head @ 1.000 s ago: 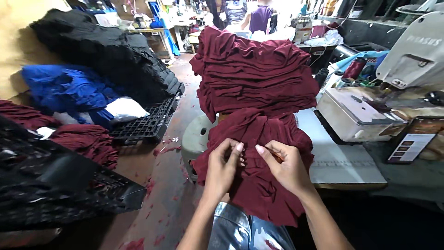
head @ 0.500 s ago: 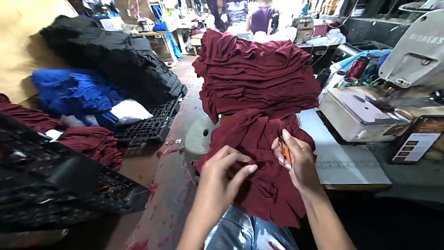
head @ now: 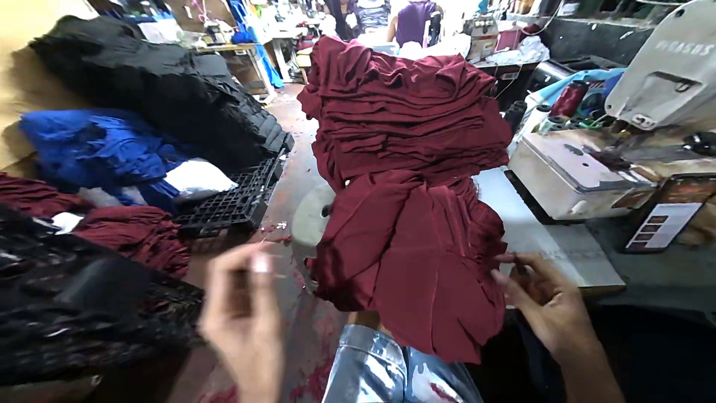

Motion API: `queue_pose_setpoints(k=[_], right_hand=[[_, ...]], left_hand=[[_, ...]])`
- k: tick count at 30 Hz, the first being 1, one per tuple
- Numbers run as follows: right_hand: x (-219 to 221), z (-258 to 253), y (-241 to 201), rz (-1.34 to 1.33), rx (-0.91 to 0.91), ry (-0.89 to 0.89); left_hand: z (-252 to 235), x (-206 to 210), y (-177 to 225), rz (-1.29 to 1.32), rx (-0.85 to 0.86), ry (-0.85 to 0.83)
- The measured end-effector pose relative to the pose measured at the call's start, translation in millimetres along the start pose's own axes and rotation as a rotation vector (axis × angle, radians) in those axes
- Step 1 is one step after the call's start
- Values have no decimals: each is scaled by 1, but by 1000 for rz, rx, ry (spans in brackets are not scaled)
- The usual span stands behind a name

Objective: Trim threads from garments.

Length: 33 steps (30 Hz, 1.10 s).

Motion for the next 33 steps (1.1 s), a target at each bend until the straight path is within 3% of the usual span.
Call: queue_pose_setpoints(k=[3,6,10,12,19,23,25,30,33], right_hand=[[16,8,-1,170,-66,-31],[27,25,-39,240,-162,-24],[72,58,-102,-88,-275,-468],[89,60,-110,-164,-297,-533],[89,54,-96,-128,-146,-299],[109,70,-83,-207,-48,-381],[108,75,-79,-226,0,-321],[72,68,-69,-111,-164,-30],[75,73,-68,-92,-191,-29]], left_hand=[[52,90,28,301,-88,-332],[98,134,49,486,-187,-515],[106,132,67,579,-163,-418],[97,121,69,548,-103,-321],[70,86,69,455,-134,-218],[70,85,80,489,-103,-241],[70,82,76,452,-83,-223],[68,59,53,154,13,-141],[88,79,46,105,33,-261]])
Point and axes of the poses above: each hand's wrist, its own z-axis away from the middle knuckle, its own x-axis out of the palm, y = z × x, the point moved 10 cm from there along -z, towards the middle knuckle, and after that the axes turned 13 degrees about x, right-handed, at the moved point
